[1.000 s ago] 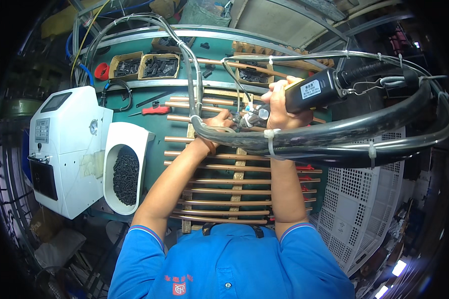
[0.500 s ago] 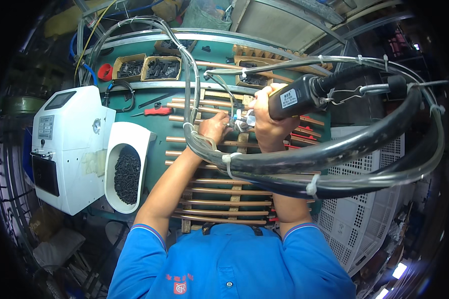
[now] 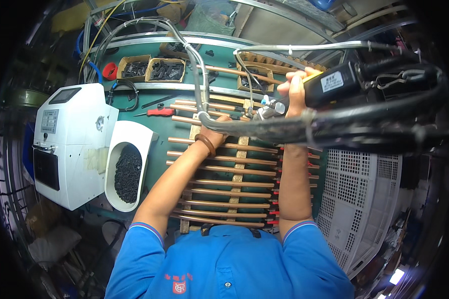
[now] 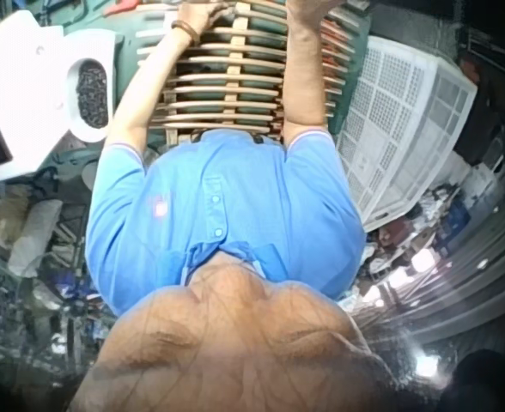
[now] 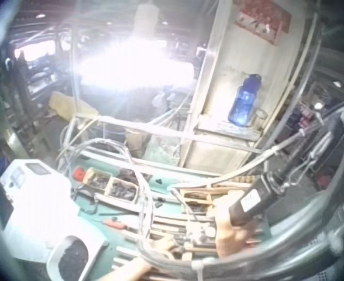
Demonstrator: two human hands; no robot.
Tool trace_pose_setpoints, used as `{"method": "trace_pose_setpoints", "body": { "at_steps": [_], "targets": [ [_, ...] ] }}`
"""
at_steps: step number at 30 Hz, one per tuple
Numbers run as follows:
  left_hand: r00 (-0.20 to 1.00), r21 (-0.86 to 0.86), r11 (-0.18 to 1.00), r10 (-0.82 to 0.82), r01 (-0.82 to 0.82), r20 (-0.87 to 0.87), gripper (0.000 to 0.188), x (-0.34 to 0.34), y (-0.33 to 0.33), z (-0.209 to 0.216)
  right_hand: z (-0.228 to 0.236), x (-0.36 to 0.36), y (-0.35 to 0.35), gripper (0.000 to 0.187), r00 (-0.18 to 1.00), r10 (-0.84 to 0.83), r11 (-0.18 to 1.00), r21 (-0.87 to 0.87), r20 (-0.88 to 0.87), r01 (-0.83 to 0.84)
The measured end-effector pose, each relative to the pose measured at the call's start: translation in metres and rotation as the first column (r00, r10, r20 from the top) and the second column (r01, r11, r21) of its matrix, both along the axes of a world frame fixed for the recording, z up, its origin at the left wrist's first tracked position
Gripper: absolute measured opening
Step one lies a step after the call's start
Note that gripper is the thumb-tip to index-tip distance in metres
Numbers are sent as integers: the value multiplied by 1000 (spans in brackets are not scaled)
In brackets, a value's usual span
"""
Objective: The person uses a handheld tool to attach small black components to the ends of multiple metal rods arranged on a wooden jig. They then transfer the rods into a white basket, reload the jig with new rods, and continue the attachment process.
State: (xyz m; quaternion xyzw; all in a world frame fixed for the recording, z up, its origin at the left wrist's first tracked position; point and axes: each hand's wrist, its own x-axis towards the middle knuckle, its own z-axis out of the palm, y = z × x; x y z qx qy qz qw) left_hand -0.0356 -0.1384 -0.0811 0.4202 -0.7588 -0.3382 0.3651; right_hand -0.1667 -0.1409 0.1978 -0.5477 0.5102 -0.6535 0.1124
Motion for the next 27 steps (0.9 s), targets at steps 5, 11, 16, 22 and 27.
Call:
{"method": "trace_pose_setpoints", "body": {
  "at_steps": [5,11,16,22,27],
  "targets": [
    [988,-161,984,-47,71,148,25,2,-3,38,-18,-12,-4,21,999,37,999,-36,26,-36],
    [998,-165,985,-52,46,-36,11,-1,-10,33,-27,0,9,24,648,327,938,-150,688,-313],
    [998,-51,998,-35,37,48,17,2,-11,10,-46,-16,-5,25,1000,19,995,-102,-15,-21],
    [952,45,995,-103,94,288,27,1,-11,42,-51,-26,-1,30,992,113,988,-109,61,-106],
    [958,156,983,-134,96,252,22,0,-10,45,-57,-28,-3,34,984,154,984,-99,94,-145]
  ]
}}
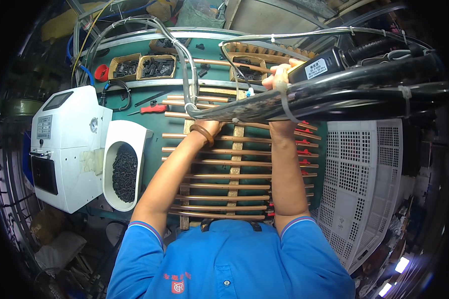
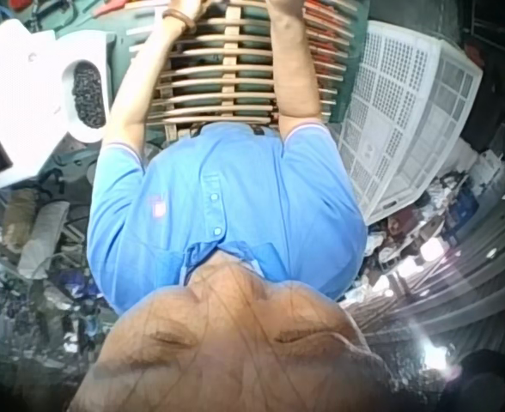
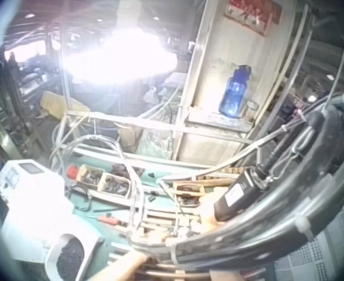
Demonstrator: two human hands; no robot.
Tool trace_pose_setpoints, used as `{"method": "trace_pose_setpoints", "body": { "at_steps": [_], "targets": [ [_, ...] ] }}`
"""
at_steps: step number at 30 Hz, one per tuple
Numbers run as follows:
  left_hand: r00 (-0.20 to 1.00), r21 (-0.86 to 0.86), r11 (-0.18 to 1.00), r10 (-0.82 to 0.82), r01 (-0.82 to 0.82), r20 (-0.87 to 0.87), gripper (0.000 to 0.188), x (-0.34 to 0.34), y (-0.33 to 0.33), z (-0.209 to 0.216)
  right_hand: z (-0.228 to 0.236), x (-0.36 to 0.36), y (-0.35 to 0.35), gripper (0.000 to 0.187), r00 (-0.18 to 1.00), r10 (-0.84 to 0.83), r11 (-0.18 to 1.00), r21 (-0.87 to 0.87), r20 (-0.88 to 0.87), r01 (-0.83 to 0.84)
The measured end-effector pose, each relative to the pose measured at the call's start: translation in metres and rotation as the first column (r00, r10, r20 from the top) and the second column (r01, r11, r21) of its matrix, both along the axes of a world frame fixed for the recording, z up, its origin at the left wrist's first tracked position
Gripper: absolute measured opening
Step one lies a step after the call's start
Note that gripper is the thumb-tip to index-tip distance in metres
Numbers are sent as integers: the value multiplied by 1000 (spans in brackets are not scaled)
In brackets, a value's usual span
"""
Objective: The person uses a handheld tool to attach small black components to the ends of multiple metal rods arranged on a wooden jig. They then transfer the rods into a white basket, reload the jig with new rods, and continue the attachment process.
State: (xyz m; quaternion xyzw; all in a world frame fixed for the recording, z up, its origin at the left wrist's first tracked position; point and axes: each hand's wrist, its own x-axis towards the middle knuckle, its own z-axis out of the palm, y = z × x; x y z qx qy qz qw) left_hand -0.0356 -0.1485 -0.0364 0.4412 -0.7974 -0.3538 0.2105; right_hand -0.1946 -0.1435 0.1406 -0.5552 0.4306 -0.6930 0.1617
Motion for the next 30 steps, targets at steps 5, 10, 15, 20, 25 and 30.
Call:
{"method": "trace_pose_setpoints", "body": {
  "at_steps": [5,10,15,20,25,30],
  "targets": [
    [996,-2,1000,17,-17,-89,21,1,0,-11,2,5,2,32,997,-45,999,12,-61,46],
    [998,-234,972,-27,12,-63,10,0,4,6,11,17,5,27,980,49,998,33,191,-56],
    [913,28,1000,9,3,-407,11,1,4,3,30,45,19,27,828,46,981,131,559,-143],
    [922,40,998,-26,45,-386,19,3,-3,-27,21,43,19,28,983,-165,961,237,78,142],
    [940,139,981,-86,138,-330,21,1,-5,-14,16,37,16,26,983,-144,983,135,117,128],
    [805,179,970,-29,167,-592,22,-5,-6,-58,17,40,11,27,976,-74,991,123,206,49]
  ]
}}
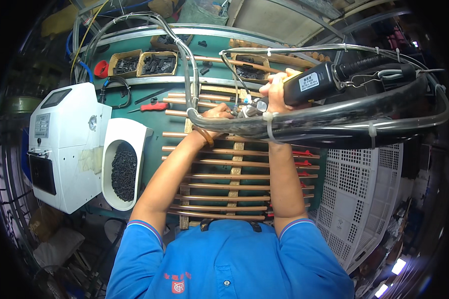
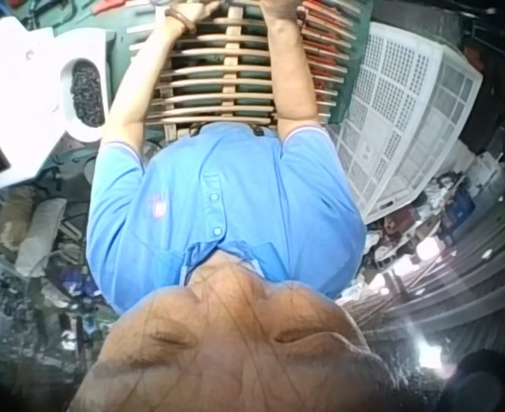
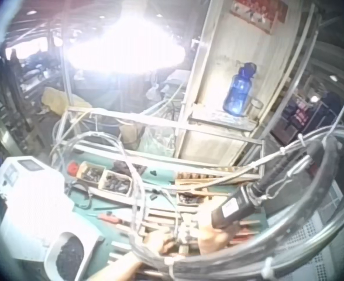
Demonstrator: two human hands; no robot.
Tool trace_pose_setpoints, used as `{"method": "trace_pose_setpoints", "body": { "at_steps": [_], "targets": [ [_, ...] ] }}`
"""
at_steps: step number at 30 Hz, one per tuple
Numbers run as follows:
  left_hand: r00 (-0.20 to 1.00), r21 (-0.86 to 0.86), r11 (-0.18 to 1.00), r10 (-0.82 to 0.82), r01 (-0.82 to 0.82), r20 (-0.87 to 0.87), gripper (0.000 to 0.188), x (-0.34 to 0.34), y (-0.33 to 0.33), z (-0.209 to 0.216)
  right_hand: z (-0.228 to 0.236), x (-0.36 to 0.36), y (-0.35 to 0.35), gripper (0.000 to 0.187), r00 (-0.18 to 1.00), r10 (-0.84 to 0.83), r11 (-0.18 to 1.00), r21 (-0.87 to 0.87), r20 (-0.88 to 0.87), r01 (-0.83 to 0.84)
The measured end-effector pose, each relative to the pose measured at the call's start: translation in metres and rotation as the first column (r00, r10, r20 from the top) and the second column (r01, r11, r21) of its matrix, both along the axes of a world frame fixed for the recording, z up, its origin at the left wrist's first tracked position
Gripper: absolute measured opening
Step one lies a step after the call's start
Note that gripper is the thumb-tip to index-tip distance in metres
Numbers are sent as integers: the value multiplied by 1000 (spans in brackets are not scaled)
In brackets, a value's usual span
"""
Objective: The person uses a handheld tool to attach small black components to the ends of multiple metal rods arranged on a wooden jig. They then transfer the rods into a white basket, reload the jig with new rods, and continue the attachment process.
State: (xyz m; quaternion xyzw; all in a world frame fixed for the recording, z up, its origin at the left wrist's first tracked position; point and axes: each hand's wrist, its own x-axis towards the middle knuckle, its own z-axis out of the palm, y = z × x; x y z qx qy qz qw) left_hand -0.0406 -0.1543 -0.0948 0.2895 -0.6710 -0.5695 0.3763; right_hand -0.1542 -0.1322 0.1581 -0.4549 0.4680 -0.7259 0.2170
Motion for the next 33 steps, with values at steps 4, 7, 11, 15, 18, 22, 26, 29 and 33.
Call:
{"method": "trace_pose_setpoints", "body": {
  "at_steps": [4,7,11,15,18,22,26,29,33],
  "targets": [
    [998,-101,994,-50,52,24,19,2,-2,11,8,-4,4,32,985,-43,997,52,-168,52],
    [995,-179,980,-81,90,56,18,2,-3,10,16,3,7,33,855,162,981,14,492,-194],
    [993,129,991,-21,35,-113,19,-1,5,18,18,5,8,35,919,108,984,89,380,-152],
    [992,98,994,-29,41,-125,17,0,3,8,13,4,1,35,994,-24,999,42,-102,28],
    [993,105,994,-16,29,-118,16,-2,3,5,14,6,7,35,979,103,993,36,178,-111],
    [997,92,996,-5,13,-78,14,0,3,8,2,1,5,34,998,-2,999,31,-64,4],
    [991,-51,999,-2,9,135,15,4,1,15,2,3,7,32,993,-27,998,56,-113,34],
    [951,-101,995,6,26,308,14,6,0,30,1,1,7,32,991,-37,997,63,-126,45],
    [841,-129,990,26,52,541,15,14,7,107,-5,-4,7,32,996,-32,999,5,-79,32]
  ]
}}
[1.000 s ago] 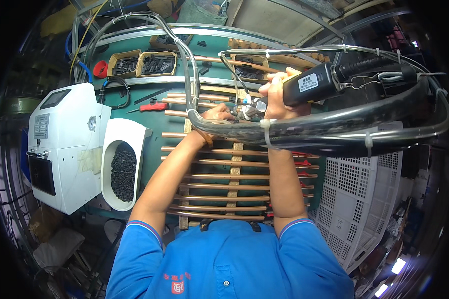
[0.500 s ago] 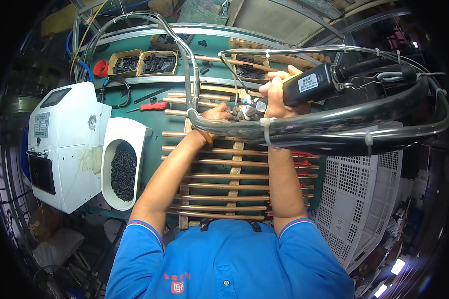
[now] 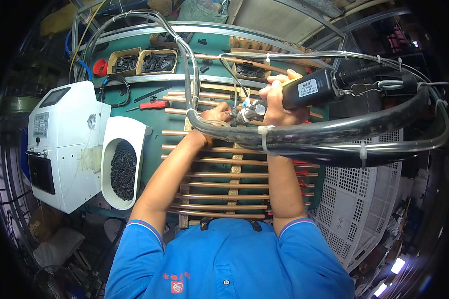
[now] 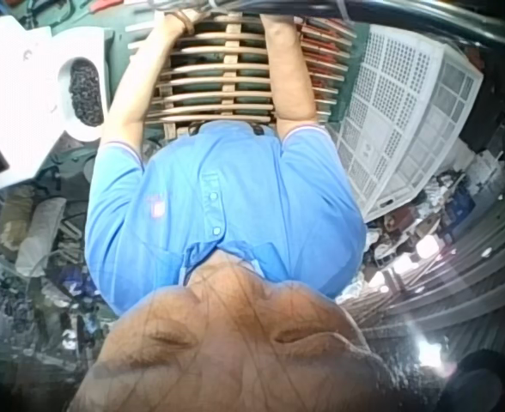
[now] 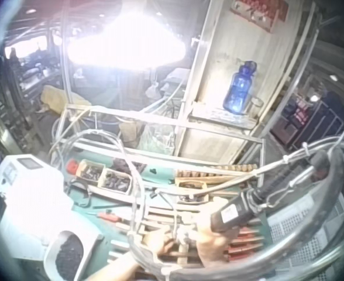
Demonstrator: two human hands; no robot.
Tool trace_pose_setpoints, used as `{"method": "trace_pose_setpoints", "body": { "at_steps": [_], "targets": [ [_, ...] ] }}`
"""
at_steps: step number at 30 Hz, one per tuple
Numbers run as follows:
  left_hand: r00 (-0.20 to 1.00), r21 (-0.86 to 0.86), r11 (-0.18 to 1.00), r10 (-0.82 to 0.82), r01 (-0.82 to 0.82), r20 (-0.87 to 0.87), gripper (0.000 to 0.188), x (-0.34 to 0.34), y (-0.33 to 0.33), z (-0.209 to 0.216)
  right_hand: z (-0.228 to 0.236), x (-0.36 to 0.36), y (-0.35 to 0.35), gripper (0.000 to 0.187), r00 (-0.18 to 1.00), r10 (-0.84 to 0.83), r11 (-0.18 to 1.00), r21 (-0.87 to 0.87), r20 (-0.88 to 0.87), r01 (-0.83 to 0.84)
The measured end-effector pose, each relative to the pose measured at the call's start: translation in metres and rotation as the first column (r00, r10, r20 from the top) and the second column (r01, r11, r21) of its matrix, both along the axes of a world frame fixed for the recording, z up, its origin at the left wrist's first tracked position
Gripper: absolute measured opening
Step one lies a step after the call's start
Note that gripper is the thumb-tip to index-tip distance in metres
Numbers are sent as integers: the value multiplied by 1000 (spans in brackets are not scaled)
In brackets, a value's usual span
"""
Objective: The person uses a handheld tool to attach small black components to the ends of multiple metal rods arranged on a wooden jig. They then transfer the rods into a white basket, reload the jig with new rods, and continue the attachment process.
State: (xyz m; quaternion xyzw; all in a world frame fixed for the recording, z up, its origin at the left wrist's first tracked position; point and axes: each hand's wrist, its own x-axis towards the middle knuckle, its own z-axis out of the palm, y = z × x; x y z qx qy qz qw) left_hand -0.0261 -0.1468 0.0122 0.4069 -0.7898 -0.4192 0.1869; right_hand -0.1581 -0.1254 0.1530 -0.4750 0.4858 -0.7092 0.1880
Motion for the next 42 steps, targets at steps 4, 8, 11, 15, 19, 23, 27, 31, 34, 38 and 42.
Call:
{"method": "trace_pose_setpoints", "body": {
  "at_steps": [4,8,11,15,19,23,27,31,34,38,42],
  "targets": [
    [999,-40,999,7,-6,37,17,-2,1,-4,6,3,3,31,997,-32,999,41,-70,35],
    [967,-58,998,-13,-2,-255,20,-15,-7,-108,5,3,0,31,996,-2,1000,29,-93,5],
    [951,-20,1000,11,-18,-310,22,-14,-6,-114,8,7,3,32,999,25,999,29,-41,-24],
    [962,-84,996,-31,8,-271,21,-9,-4,-86,4,4,1,33,999,21,1000,23,-24,-21],
    [963,-177,984,-61,14,-261,18,-5,0,-74,6,6,-1,34,1000,15,999,31,-14,-14],
    [984,-114,993,-45,25,-171,15,-6,-2,-70,6,6,2,33,1000,-2,995,104,-16,4],
    [979,-82,996,15,-32,-205,17,-7,-1,-75,-4,2,-2,32,999,43,998,49,-5,-42],
    [999,-174,984,48,-46,10,20,-7,3,-45,-4,-1,-5,30,996,47,993,111,-80,-38],
    [999,-271,962,27,-18,30,20,-6,4,-43,-1,0,-2,29,999,41,983,177,-6,-39],
    [983,88,980,180,-176,-32,21,-8,3,-51,-4,1,0,28,998,54,991,119,39,-58],
    [990,-66,988,143,-142,9,21,-8,7,-45,-4,0,2,30,985,87,988,118,148,-105]
  ]
}}
